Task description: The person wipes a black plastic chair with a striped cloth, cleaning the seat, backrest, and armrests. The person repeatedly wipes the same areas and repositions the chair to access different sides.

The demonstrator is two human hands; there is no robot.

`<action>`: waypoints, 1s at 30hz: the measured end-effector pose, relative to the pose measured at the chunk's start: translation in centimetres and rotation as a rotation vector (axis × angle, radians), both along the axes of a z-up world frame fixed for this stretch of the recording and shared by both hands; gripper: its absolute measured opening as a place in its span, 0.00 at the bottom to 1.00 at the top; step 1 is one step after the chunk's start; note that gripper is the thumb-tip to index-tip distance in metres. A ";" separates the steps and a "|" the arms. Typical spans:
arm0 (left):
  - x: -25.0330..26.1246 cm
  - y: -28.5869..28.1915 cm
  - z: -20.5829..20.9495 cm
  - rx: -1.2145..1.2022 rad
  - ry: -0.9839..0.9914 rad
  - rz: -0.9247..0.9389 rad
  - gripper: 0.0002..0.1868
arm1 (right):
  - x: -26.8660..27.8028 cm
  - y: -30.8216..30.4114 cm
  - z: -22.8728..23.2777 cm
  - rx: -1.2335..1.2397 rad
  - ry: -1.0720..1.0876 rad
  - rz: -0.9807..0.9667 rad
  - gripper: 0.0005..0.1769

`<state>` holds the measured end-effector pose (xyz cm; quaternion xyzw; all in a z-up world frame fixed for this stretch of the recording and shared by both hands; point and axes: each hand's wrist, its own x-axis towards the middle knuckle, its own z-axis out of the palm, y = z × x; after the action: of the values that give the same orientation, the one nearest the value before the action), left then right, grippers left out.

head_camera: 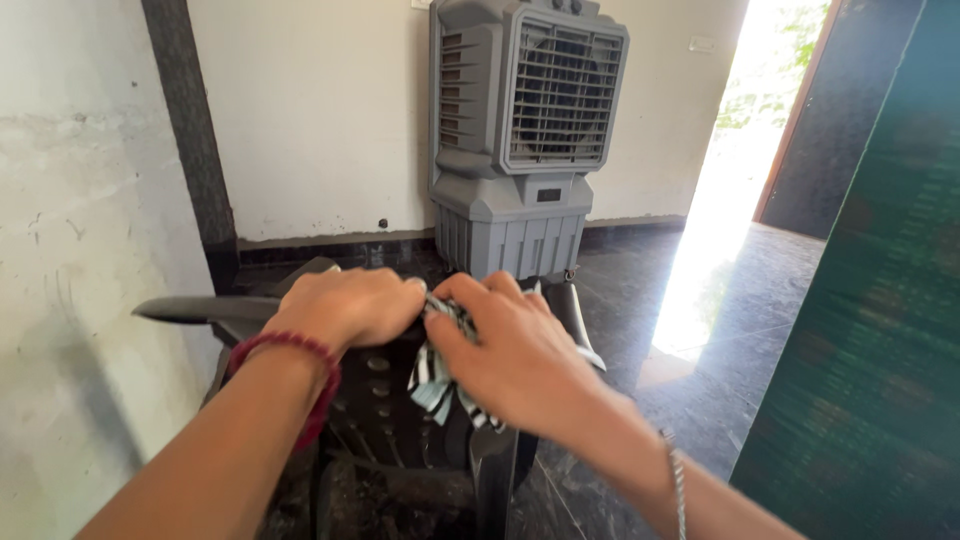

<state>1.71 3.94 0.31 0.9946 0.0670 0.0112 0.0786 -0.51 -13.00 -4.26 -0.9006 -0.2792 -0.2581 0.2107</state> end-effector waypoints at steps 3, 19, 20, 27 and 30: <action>-0.1 0.2 -0.3 0.065 -0.004 -0.058 0.34 | 2.5 -1.3 -0.4 0.114 0.300 -0.099 0.19; 1.3 -0.3 -0.3 -0.030 0.134 0.029 0.30 | 6.0 -4.1 1.0 0.128 0.796 0.141 0.24; 1.3 -0.4 -0.3 -0.028 0.144 0.023 0.30 | 4.4 -2.5 1.6 0.026 0.619 0.111 0.23; 0.5 -0.2 0.5 -0.028 0.159 0.082 0.30 | 9.6 -3.9 -0.8 0.046 0.742 -0.058 0.29; 0.3 -0.4 0.7 0.014 0.152 0.051 0.30 | 15.7 -9.6 -4.7 -0.034 0.734 -0.142 0.29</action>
<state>1.97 3.55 1.00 0.9911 0.0977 -0.0621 0.0662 15.21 -22.64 -9.00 -0.9537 -0.1259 0.0724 0.2635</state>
